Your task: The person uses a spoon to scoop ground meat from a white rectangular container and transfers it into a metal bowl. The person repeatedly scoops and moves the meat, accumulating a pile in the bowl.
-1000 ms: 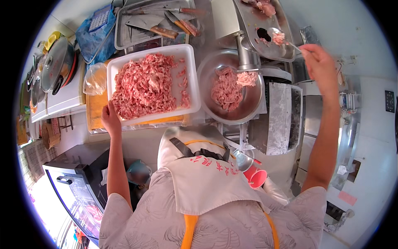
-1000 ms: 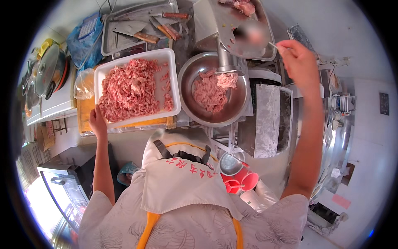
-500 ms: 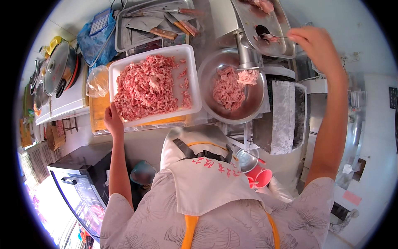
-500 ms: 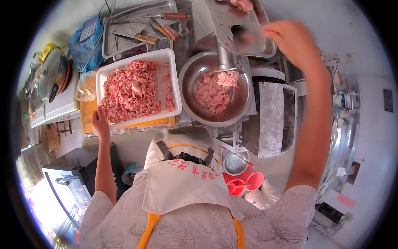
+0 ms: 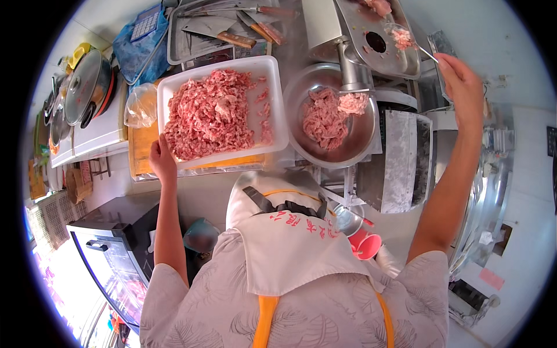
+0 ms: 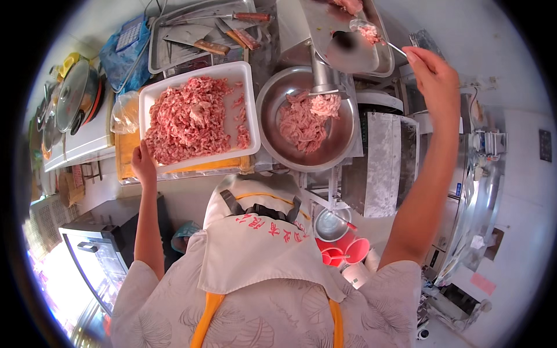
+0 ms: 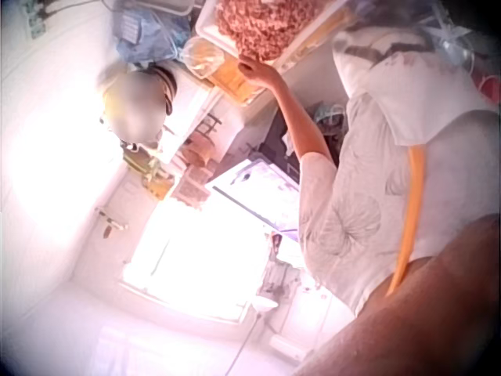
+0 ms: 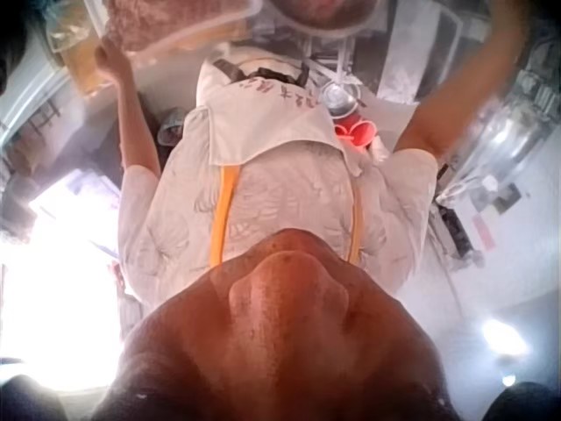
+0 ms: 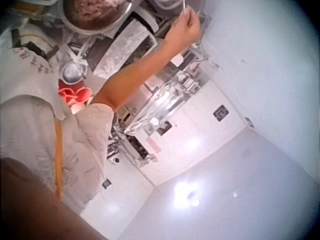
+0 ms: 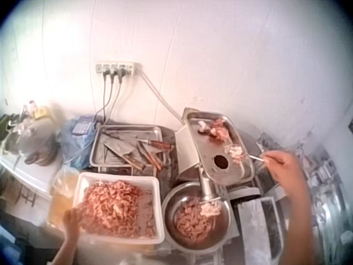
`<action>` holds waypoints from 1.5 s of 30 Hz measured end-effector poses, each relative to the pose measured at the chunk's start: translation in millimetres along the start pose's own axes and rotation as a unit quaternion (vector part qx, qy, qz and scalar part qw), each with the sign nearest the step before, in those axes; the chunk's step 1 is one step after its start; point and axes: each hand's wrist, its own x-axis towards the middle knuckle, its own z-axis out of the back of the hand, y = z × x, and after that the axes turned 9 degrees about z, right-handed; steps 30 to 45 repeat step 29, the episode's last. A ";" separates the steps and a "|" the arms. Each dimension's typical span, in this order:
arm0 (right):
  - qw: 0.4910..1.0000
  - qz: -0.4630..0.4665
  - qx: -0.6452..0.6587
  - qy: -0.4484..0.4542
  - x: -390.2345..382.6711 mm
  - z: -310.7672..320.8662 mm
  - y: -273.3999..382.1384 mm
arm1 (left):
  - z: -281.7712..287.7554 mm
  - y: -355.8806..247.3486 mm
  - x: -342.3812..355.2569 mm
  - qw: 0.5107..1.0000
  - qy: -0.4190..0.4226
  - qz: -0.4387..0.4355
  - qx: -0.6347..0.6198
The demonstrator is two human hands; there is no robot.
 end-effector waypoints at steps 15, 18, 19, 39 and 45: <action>0.974 0.052 0.104 0.197 -133.1 -245.5 3.5 | 2.3 -5.5 -4.5 1.000 -0.008 0.007 0.007; 0.979 0.147 -0.030 0.141 -117.3 -309.7 -17.3 | 2.5 -3.5 -2.7 1.000 -0.002 0.007 0.007; 0.976 0.173 -0.053 0.120 -110.1 -320.7 -11.8 | 2.5 -10.5 -5.4 1.000 -0.005 0.007 0.015; 0.935 0.309 -0.113 0.130 -39.6 -354.8 25.1 | 4.5 -1.9 -2.4 1.000 0.001 0.017 -0.016; 0.935 0.309 -0.113 0.130 -39.6 -354.8 25.1 | 4.5 -1.9 -2.4 1.000 0.001 0.017 -0.016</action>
